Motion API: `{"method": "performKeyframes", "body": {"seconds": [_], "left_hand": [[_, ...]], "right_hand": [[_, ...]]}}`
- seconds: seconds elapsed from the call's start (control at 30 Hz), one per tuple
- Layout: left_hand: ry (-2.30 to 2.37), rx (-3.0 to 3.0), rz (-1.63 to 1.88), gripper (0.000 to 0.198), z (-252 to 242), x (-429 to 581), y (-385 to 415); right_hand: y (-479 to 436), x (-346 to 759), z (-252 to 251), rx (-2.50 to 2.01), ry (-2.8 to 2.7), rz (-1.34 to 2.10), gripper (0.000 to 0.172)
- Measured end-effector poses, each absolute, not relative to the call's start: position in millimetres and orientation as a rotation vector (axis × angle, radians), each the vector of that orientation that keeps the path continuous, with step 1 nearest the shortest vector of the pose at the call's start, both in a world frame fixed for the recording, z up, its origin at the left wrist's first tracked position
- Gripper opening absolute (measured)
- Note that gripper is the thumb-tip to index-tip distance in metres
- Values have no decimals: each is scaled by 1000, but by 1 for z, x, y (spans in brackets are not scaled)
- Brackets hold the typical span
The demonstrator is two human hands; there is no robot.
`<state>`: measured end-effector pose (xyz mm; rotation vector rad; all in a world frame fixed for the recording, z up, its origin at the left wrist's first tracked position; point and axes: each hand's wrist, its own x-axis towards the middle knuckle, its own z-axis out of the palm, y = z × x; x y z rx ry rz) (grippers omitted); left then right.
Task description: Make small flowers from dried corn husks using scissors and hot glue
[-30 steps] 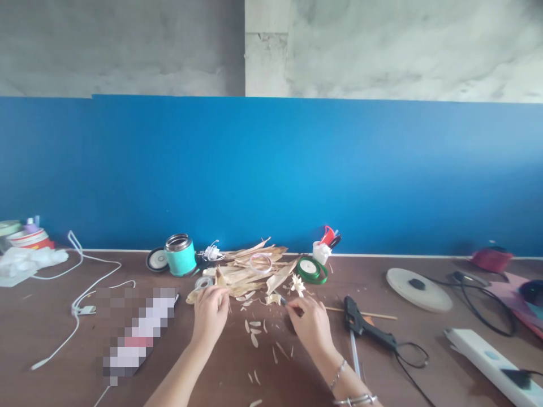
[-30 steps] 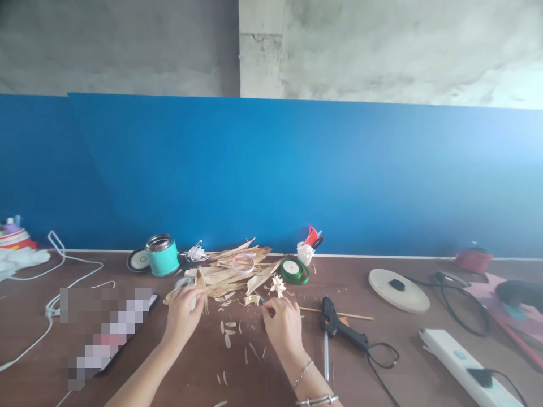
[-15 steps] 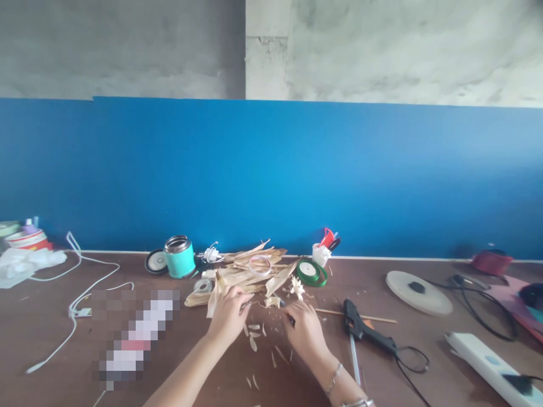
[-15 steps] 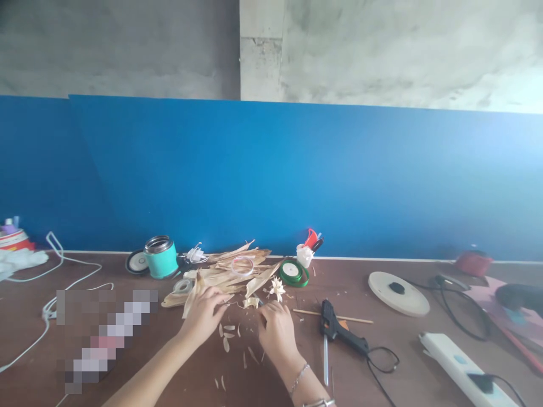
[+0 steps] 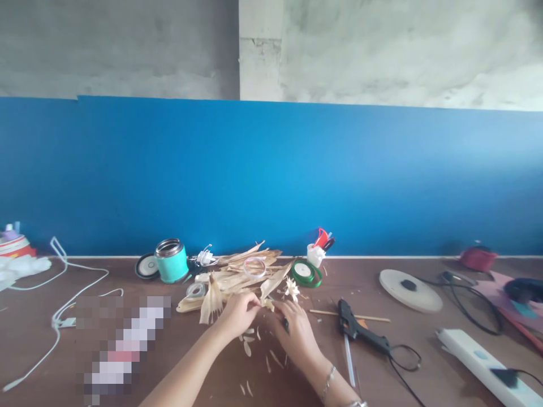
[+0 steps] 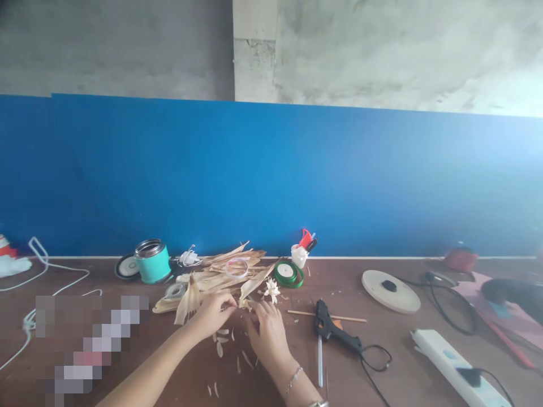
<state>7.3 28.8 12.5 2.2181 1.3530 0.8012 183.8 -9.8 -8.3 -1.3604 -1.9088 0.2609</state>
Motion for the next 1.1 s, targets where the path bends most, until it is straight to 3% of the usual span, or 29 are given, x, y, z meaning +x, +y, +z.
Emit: {"method": "performKeyframes", "body": {"seconds": [0.07, 0.27, 0.5, 0.7, 1.1], "left_hand": [[1330, 2127, 780, 15, 15, 11, 23], [1200, 1603, 749, 11, 18, 20, 6], [1061, 1290, 786, 19, 26, 16, -3], [1024, 1203, 861, 34, 23, 14, -1], [1085, 1275, 867, 42, 16, 12, -2]], "right_hand": [[-11, 183, -8, -1293, -1786, 434, 29], [-16, 178, 0, -1115, -1550, 803, 27], [-12, 179, 7, -1065, -1037, 1225, 41], [-14, 178, 3, -1075, -878, 1301, 34], [-11, 180, 1, -1030, -823, 1286, 32]]}}
